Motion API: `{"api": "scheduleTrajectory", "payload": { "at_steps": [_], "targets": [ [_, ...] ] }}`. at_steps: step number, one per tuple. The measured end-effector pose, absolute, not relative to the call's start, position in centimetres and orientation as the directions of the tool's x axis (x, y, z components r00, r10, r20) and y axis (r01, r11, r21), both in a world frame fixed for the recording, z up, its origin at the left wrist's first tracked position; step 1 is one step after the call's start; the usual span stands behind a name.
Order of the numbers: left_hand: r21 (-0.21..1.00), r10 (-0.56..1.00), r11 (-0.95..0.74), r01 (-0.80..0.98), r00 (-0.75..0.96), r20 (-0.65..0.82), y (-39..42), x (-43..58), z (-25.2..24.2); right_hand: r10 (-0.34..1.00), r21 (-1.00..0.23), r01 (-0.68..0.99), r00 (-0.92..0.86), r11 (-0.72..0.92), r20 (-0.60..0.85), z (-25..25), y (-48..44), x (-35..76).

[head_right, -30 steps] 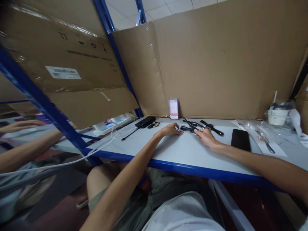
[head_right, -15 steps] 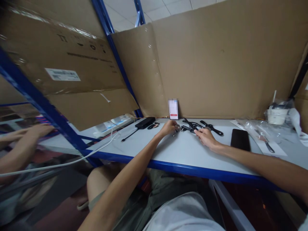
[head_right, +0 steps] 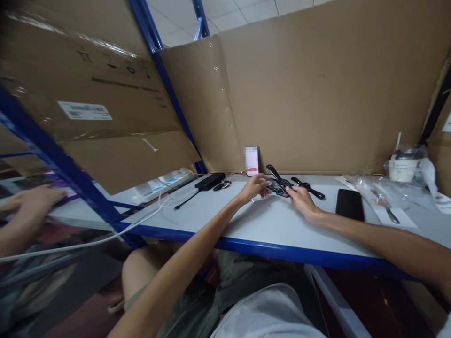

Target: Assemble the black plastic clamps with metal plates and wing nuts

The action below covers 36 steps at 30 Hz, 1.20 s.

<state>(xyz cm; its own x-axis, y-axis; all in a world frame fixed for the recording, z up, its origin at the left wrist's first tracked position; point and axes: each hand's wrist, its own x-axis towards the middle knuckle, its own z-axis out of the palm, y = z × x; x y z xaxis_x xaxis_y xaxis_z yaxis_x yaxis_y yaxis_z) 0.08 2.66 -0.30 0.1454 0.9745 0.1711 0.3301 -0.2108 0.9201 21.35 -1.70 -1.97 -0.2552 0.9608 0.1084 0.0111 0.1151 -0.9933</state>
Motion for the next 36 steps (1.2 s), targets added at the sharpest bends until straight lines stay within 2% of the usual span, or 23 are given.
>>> {"api": "scheduleTrajectory", "payload": {
  "at_steps": [3,7,10,12,15,22,29,33,36],
  "targets": [
    [0.957,0.956,-0.139,0.254,0.285,0.063,2.9,1.2,-0.3,0.966,-0.989,-0.042,-0.209,0.144,0.15,-2.1,-1.6,21.4],
    [0.915,0.948,-0.079,0.395,0.314,-0.054,3.7,2.5,0.0,0.974,-0.987,-0.094,-0.171,0.132,0.146,-2.1,-1.3,21.5],
    [0.896,0.967,-0.098,0.432,0.254,-0.016,4.0,3.0,0.0,0.979,-0.99,-0.117,-0.181,0.073,0.094,-1.9,-1.2,21.6],
    [0.931,0.963,-0.123,0.345,0.269,0.027,3.8,3.0,-0.3,0.978,-0.99,-0.137,-0.2,0.039,0.066,-1.8,-1.2,21.7],
    [0.976,0.939,-0.091,0.198,0.342,0.018,3.2,2.3,-0.7,0.974,-0.989,-0.145,-0.219,0.025,0.056,-1.6,-1.3,21.7],
    [0.992,0.942,-0.102,0.078,0.327,0.072,2.8,1.3,-0.4,0.985,-0.988,-0.153,-0.163,0.022,0.047,-1.3,-1.5,21.4],
    [0.985,0.958,-0.124,0.118,0.274,0.087,3.1,1.2,-0.7,0.982,-0.988,-0.156,-0.186,0.012,0.041,-1.4,-1.3,21.5],
    [0.988,0.93,-0.087,0.127,0.366,0.034,3.2,1.1,-1.0,0.985,-0.988,-0.151,-0.163,0.031,0.055,-1.6,-1.3,21.3],
    [0.988,0.906,-0.109,0.111,0.419,0.052,3.1,1.1,-0.9,0.986,-0.99,-0.136,-0.16,0.026,0.048,-1.5,-1.4,21.3]
  ]
}}
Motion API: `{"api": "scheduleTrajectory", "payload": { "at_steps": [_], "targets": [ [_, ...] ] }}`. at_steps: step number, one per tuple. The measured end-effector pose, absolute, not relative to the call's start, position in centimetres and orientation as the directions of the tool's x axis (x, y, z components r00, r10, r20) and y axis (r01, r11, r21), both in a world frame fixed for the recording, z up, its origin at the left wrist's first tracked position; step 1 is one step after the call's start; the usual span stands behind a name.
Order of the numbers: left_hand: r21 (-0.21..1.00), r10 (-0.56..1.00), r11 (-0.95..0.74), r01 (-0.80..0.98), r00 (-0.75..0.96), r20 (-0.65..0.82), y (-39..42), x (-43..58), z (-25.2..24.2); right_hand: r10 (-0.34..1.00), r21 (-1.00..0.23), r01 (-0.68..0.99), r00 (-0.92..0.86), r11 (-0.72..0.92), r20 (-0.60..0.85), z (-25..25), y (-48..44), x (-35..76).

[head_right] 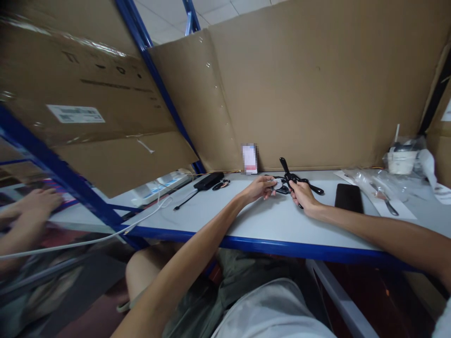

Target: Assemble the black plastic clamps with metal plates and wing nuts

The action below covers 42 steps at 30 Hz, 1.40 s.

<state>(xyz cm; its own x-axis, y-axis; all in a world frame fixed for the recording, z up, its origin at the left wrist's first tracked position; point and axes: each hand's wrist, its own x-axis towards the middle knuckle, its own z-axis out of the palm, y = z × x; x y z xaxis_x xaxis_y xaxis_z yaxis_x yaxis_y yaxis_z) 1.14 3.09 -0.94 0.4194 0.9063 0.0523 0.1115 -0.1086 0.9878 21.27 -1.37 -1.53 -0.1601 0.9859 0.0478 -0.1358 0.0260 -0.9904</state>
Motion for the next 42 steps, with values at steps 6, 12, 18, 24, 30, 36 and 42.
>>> {"api": "scheduleTrajectory", "payload": {
  "at_steps": [6,12,18,24,30,36,42],
  "targets": [
    [0.993,0.869,-0.11,0.051,0.49,0.071,2.3,1.4,-0.3,0.985,-0.992,-0.123,-0.166,0.019,0.04,-1.5,-1.5,21.2],
    [0.991,0.852,-0.12,0.068,0.52,0.067,1.9,1.4,-0.1,0.985,-0.991,-0.128,-0.167,0.028,0.049,-1.5,-1.4,21.2],
    [0.984,0.8,-0.152,0.097,0.597,0.064,1.5,1.7,0.0,0.979,-0.993,-0.111,-0.194,0.045,0.066,-1.7,-1.3,21.2],
    [0.98,0.766,-0.175,0.094,0.638,0.075,1.5,1.8,0.0,0.966,-0.993,-0.103,-0.242,0.064,0.088,-1.7,-1.4,21.1],
    [0.979,0.765,-0.176,0.106,0.64,0.068,1.7,1.8,-0.3,0.949,-0.995,-0.015,-0.299,0.102,0.102,-2.0,-1.1,21.3],
    [0.971,0.777,-0.19,0.144,0.626,0.059,1.3,2.1,-0.1,0.946,-0.994,-0.017,-0.305,0.109,0.109,-2.2,-1.1,21.3],
    [0.967,0.788,-0.197,0.164,0.613,0.057,1.5,1.8,0.1,0.968,-0.994,-0.091,-0.238,0.063,0.083,-1.6,-1.5,21.2]
  ]
}}
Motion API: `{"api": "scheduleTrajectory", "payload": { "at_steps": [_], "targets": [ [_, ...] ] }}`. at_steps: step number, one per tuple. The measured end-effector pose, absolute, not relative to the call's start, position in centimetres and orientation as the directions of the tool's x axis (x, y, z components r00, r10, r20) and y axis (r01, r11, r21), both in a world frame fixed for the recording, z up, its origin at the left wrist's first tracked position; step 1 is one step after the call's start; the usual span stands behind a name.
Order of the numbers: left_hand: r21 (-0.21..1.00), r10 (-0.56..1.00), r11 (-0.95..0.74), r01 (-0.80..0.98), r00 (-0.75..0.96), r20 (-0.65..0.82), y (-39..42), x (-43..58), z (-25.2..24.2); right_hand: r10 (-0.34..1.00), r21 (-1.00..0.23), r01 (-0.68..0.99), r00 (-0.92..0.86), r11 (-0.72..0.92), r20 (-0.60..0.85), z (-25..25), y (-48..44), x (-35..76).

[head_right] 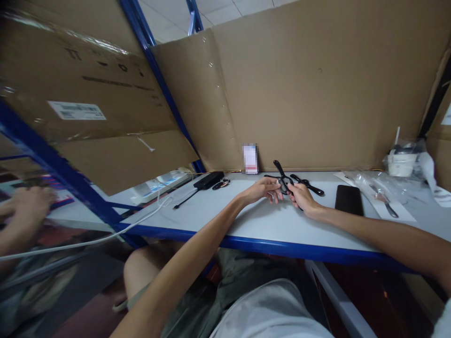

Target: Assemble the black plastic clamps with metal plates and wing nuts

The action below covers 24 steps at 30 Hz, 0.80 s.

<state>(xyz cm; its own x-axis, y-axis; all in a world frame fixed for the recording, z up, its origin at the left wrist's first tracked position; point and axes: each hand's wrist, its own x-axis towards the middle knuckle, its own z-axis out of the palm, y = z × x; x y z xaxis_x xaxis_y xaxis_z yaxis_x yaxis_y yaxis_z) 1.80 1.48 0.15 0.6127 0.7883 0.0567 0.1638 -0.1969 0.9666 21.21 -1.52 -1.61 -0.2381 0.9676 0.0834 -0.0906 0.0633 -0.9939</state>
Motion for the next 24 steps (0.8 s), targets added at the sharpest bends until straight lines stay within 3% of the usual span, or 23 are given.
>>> {"api": "scheduleTrajectory", "payload": {
  "at_steps": [11,24],
  "targets": [
    [0.974,0.81,-0.171,0.15,0.584,0.052,1.46,1.68,0.34,0.967,-0.993,-0.1,-0.24,0.068,0.09,-1.66,-1.51,21.21],
    [0.986,0.804,-0.148,0.071,0.589,0.078,1.39,2.11,0.07,0.946,-0.991,-0.001,-0.297,0.133,0.127,-2.2,-1.17,21.09]
  ]
}}
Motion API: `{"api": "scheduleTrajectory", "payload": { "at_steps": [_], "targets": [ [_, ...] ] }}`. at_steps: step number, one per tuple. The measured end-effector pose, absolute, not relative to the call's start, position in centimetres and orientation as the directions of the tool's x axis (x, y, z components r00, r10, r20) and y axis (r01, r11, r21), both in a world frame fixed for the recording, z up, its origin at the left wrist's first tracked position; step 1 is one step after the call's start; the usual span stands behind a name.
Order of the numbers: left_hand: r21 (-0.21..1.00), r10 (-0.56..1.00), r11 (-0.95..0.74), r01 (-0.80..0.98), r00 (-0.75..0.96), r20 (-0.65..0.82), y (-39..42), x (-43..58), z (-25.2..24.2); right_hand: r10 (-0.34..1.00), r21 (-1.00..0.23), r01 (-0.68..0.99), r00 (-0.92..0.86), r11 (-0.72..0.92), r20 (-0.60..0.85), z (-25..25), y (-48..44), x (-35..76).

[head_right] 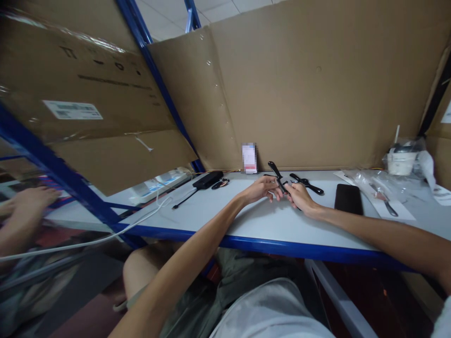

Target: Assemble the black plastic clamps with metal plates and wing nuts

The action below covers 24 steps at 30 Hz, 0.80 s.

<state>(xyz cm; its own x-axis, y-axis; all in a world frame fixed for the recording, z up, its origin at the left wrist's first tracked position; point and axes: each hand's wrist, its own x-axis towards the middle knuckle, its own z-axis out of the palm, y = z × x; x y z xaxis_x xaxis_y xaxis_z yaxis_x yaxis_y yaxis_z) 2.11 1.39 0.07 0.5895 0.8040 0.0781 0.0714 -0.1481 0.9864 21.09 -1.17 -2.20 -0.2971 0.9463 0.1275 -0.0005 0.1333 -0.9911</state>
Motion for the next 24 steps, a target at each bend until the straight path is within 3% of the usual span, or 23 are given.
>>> {"api": "scheduleTrajectory", "payload": {
  "at_steps": [21,24],
  "targets": [
    [0.986,0.82,-0.112,0.121,0.571,0.023,1.17,2.03,0.33,0.96,-0.991,0.036,-0.255,0.128,0.115,-2.35,-1.15,21.09],
    [0.987,0.865,-0.116,0.111,0.5,0.046,1.57,1.69,0.65,0.969,-0.991,0.065,-0.224,0.119,0.102,-2.18,-1.41,21.1]
  ]
}}
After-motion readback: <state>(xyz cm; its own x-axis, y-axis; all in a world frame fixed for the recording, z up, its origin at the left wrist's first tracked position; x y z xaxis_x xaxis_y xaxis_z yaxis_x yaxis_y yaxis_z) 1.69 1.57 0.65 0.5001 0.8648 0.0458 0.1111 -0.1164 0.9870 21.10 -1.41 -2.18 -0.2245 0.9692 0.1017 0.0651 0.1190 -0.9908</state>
